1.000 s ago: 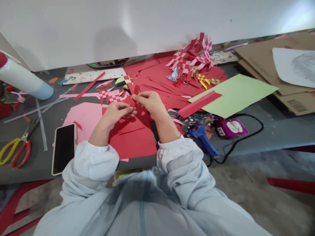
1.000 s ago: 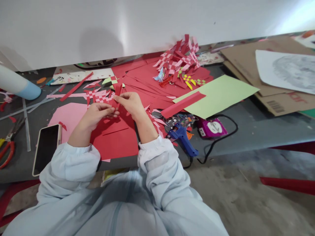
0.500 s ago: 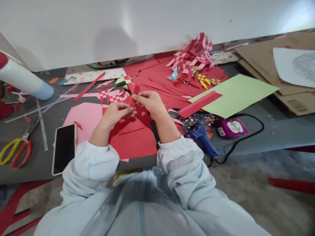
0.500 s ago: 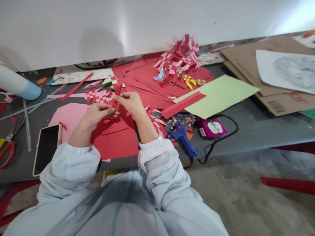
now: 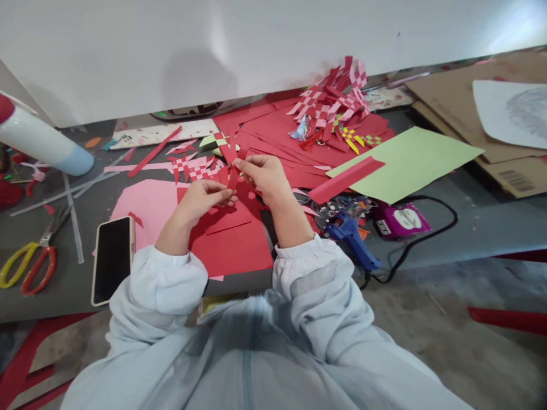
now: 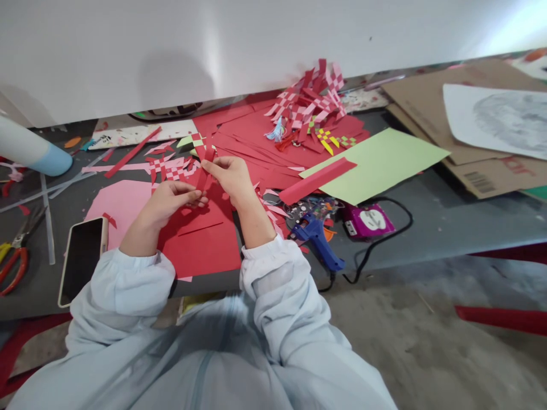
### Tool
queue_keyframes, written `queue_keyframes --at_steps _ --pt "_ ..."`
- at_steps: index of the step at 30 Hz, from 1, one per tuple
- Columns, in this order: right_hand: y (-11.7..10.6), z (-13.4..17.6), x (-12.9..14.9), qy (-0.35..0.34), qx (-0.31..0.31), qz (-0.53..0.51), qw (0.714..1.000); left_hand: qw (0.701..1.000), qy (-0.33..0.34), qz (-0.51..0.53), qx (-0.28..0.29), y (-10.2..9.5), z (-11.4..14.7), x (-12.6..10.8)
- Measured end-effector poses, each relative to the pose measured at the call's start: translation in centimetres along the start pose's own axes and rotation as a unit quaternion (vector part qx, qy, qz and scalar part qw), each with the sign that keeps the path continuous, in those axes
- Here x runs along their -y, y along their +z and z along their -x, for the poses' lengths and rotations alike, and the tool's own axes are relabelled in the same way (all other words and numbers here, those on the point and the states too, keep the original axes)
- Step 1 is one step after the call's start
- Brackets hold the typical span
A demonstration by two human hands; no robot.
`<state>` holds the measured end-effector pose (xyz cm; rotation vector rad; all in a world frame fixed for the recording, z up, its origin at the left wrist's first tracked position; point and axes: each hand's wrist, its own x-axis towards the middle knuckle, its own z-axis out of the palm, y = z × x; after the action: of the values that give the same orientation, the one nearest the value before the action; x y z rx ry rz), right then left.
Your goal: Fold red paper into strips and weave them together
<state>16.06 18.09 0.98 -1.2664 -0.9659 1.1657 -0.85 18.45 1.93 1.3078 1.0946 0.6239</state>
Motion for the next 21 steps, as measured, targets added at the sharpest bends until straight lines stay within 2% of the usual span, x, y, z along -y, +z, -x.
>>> queue_keyframes --at_steps 6,15,21 --pt "-0.43 -0.22 0.22 -0.021 -0.023 -0.043 0.999 0.999 -0.012 -0.034 0.010 -0.05 -0.02 0.18" --pt "-0.69 -0.71 0.14 -0.010 -0.074 -0.049 0.996 0.996 -0.018 -0.080 0.029 -0.23 0.03 -0.01" --pt "-0.59 -0.88 0.07 -0.008 -0.085 -0.057 0.995 0.996 -0.027 -0.083 0.033 -0.18 0.22 -0.22"
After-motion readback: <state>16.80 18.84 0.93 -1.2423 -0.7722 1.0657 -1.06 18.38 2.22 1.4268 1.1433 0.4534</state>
